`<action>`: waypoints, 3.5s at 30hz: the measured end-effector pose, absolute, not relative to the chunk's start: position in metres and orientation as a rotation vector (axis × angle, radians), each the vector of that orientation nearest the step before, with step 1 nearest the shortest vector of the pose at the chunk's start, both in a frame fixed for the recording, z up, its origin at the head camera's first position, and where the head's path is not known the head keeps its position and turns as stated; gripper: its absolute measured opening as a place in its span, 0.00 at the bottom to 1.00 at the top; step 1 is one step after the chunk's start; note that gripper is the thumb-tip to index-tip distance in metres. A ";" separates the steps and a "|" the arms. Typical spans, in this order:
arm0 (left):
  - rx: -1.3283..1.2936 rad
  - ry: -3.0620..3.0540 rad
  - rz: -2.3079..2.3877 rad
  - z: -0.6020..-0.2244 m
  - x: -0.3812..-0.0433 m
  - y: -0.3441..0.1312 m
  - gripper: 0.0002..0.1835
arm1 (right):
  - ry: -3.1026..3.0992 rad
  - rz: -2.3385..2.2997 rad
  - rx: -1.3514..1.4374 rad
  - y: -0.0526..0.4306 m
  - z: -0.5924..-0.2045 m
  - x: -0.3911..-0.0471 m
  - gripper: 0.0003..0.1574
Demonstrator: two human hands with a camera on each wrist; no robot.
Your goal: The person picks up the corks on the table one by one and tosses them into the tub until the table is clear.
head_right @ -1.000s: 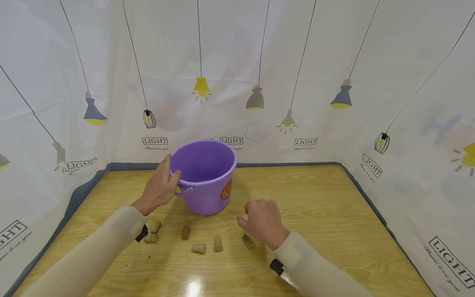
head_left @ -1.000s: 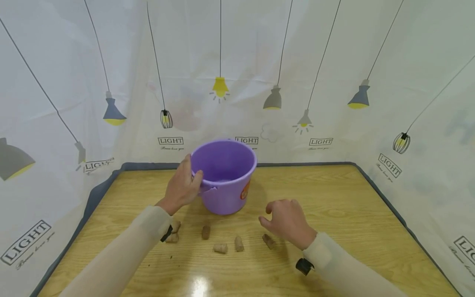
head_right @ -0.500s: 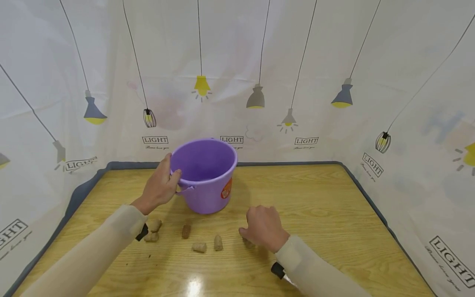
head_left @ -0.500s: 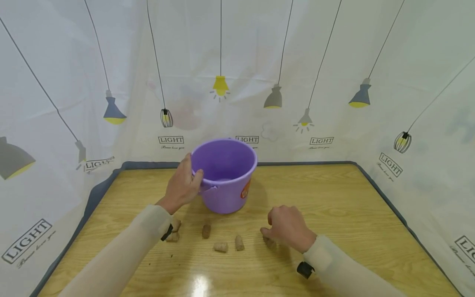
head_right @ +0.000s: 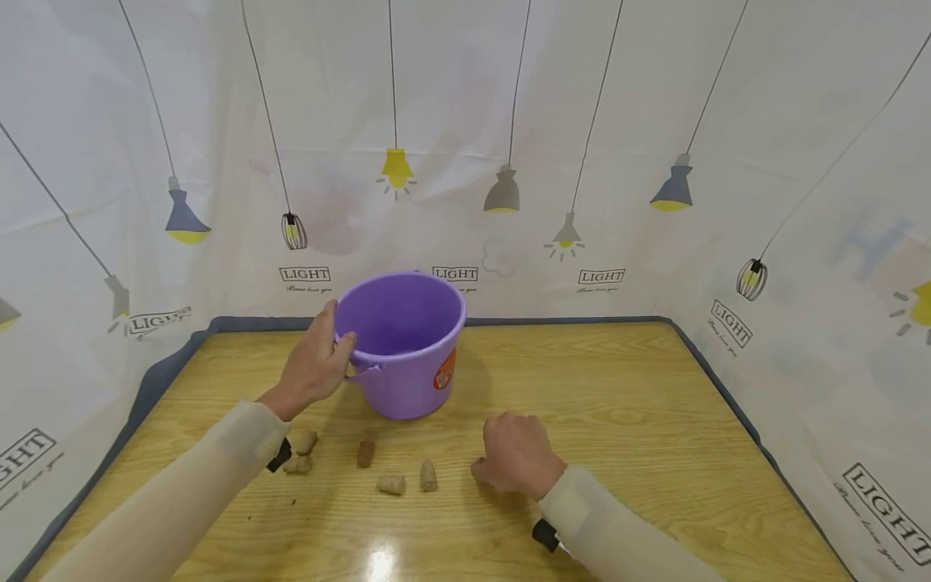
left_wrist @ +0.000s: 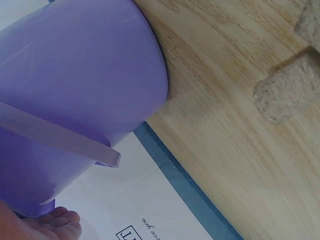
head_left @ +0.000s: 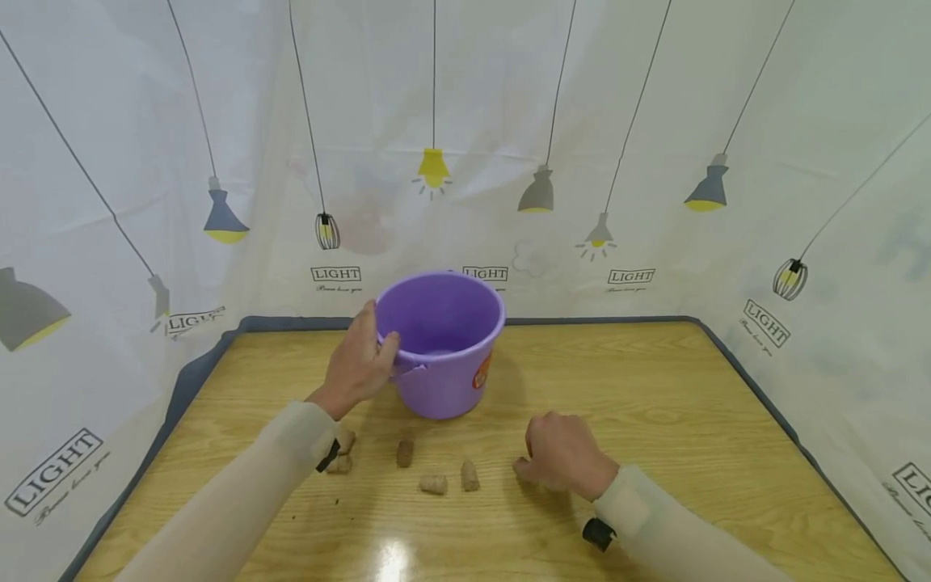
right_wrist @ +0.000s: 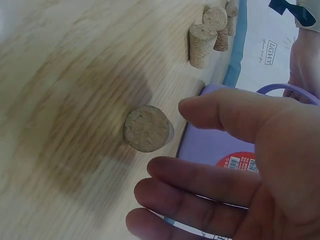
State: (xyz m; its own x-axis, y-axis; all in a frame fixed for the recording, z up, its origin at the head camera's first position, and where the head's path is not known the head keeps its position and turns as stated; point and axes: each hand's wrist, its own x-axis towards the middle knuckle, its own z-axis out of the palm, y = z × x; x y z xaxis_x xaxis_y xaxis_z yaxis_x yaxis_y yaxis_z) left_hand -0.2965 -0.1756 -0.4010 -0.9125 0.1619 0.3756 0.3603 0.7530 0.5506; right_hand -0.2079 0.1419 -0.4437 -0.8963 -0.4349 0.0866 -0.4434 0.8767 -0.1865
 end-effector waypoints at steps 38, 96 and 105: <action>-0.404 -2.651 -0.924 -0.401 -0.295 -0.176 0.42 | -2.845 0.407 0.759 0.143 -0.441 -0.209 0.38; -0.402 -2.651 -0.925 -0.400 -0.295 -0.176 0.41 | -2.396 0.726 0.589 0.123 -0.400 -0.233 0.09; -0.404 -2.653 -0.922 -0.401 -0.295 -0.177 0.41 | -2.349 0.743 0.555 0.118 -0.389 -0.239 0.09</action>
